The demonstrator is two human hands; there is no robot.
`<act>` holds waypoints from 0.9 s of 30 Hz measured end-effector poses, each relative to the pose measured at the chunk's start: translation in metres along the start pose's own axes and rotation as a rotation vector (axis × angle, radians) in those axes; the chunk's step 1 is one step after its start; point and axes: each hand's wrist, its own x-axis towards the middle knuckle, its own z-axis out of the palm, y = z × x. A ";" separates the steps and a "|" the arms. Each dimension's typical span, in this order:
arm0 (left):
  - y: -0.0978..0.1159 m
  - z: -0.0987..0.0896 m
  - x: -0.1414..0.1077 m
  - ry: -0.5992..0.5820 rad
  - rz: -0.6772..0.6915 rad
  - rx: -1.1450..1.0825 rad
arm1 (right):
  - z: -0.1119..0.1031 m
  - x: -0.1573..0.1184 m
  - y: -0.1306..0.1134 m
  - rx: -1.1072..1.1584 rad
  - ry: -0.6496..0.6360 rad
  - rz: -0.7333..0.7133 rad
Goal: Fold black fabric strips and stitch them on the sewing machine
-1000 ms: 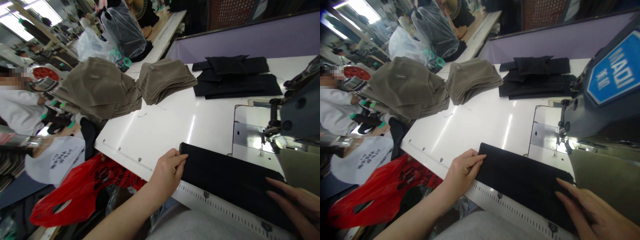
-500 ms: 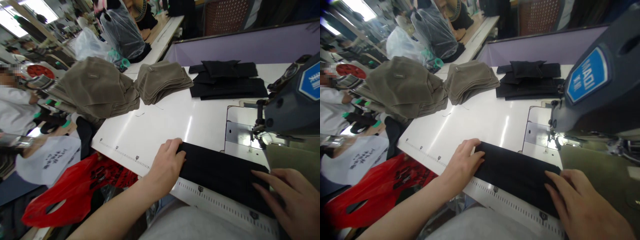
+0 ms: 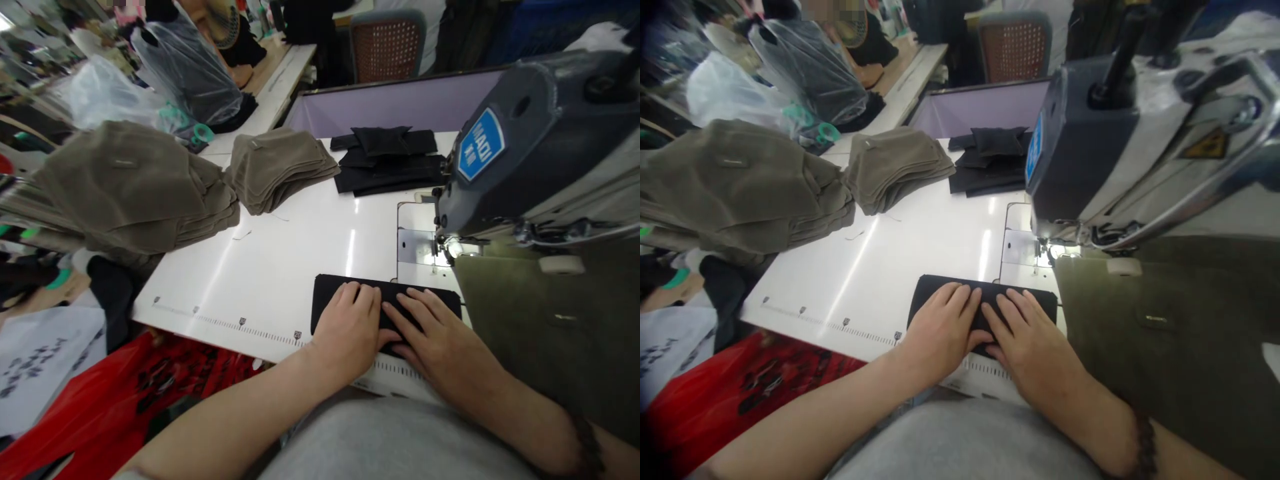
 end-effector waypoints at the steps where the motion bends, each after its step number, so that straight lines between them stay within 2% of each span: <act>1: 0.000 0.005 -0.003 0.018 -0.011 -0.009 | 0.003 -0.003 -0.002 0.007 -0.014 0.019; 4: -0.001 0.016 -0.009 0.044 -0.041 -0.038 | 0.007 -0.011 -0.004 0.027 -0.071 0.054; 8: -0.006 0.020 -0.013 0.035 -0.041 -0.040 | 0.008 -0.013 -0.004 0.002 -0.115 0.053; 13: -0.033 0.022 -0.031 0.047 -0.109 0.046 | 0.007 -0.011 -0.003 -0.015 -0.112 0.048; 16: -0.047 0.021 -0.049 0.105 -0.199 0.123 | 0.009 -0.011 -0.003 -0.013 -0.092 0.047; 18: -0.045 0.015 -0.056 0.161 -0.226 0.165 | 0.010 -0.012 -0.005 -0.006 -0.079 0.056; 19: -0.041 0.012 -0.057 0.168 -0.190 0.164 | 0.010 -0.012 -0.006 -0.001 -0.076 0.062; 21: -0.031 0.004 -0.052 0.119 -0.015 0.113 | 0.008 -0.012 -0.006 0.020 -0.058 0.065; 23: -0.023 -0.002 -0.035 0.039 0.167 0.056 | 0.001 -0.010 -0.002 0.054 -0.040 0.082; 25: -0.022 -0.004 -0.009 0.019 0.187 0.050 | -0.010 -0.008 0.010 0.091 -0.029 0.113; 27: -0.026 -0.005 0.023 0.045 0.120 0.036 | -0.022 -0.005 0.027 0.118 -0.047 0.106</act>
